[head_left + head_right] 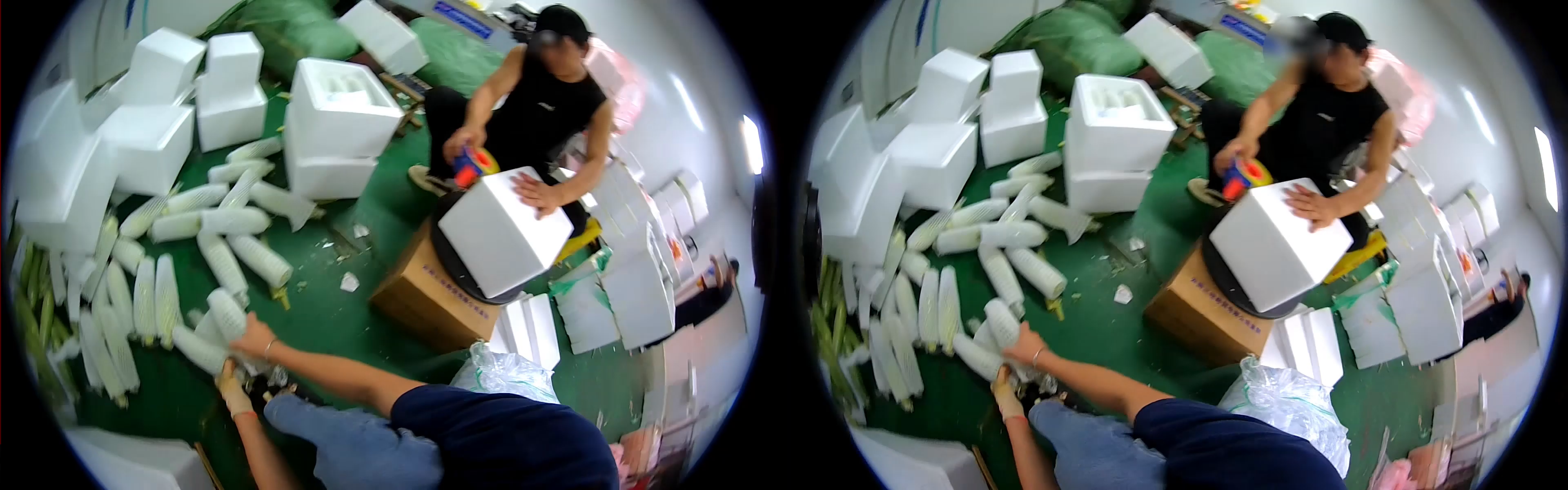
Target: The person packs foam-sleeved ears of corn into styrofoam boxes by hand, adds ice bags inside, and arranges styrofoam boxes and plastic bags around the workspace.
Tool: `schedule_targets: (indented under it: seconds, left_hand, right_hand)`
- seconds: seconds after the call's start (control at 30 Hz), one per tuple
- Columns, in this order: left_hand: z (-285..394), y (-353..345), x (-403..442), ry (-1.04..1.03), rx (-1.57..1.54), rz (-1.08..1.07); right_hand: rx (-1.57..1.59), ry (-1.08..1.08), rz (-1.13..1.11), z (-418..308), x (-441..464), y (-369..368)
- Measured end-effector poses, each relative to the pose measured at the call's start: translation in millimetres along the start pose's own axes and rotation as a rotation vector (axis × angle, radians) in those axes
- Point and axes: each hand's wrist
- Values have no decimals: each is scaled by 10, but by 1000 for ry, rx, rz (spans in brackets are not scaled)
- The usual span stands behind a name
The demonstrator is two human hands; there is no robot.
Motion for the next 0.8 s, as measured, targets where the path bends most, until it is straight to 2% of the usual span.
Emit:
schedule_targets:
  seconds: [0.03, 0.07, 0.1, 0.13, 0.17, 0.2, 0.23, 0.3, 0.33, 0.37, 0.43, 0.5, 0.57, 0.63, 0.7, 0.8]
  left_hand:
    - [3, 102, -8, -20, 25, -125]
    - [26, 118, 15, -69, 66, -143]
    - [87, 129, -23, -143, 100, -197]
    - [123, 118, -4, -183, 145, -187]
    - [132, 77, 15, -196, 195, -120]
    - [107, 45, 92, -198, 249, -18]
    - [16, 5, 225, -187, 306, 116]
    - [-244, 65, 505, -129, 363, 302]
    - [470, 9, 219, 109, 347, 220]
    - [242, 183, 383, 150, 154, 118]
    - [374, 293, 199, -61, 175, 125]
    - [417, 367, 86, 25, 27, 35]
    - [392, 309, 48, 219, -83, -171]
    - [461, 115, -59, 180, -561, -271]
    - [619, -5, -83, -62, -451, -253]
    - [1405, 286, -739, -305, -387, -100]
  right_hand:
    - [-4, -32, 11, -13, 21, 14]
    - [-22, -22, 7, 59, 117, -25]
    - [-35, 58, 81, 229, 278, -127]
    - [-2, 60, -45, 241, 326, -50]
    - [9, 75, -116, 396, 542, -121]
    - [181, 56, -286, 270, 449, 32]
    - [238, 40, -352, 155, 380, 144]
    - [171, 34, -516, 62, 451, 330]
    - [186, 68, -489, 132, 563, 326]
    - [203, 101, -449, 186, 676, 316]
    - [285, 33, -408, 93, 635, 390]
    - [358, -54, -561, 32, 608, 465]
    - [398, -195, -673, 66, 565, 379]
    - [396, -176, -684, 35, 533, 324]
    - [333, 100, -638, -184, 293, 361]
    - [369, 251, -659, -954, -444, 630]
Point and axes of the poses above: each hand's wrist, its own x-axis towards the middle knuckle, its own y-axis out of the back of the hand, z = x × y, and after that the axes turned 8 degrees about -y, right-handed
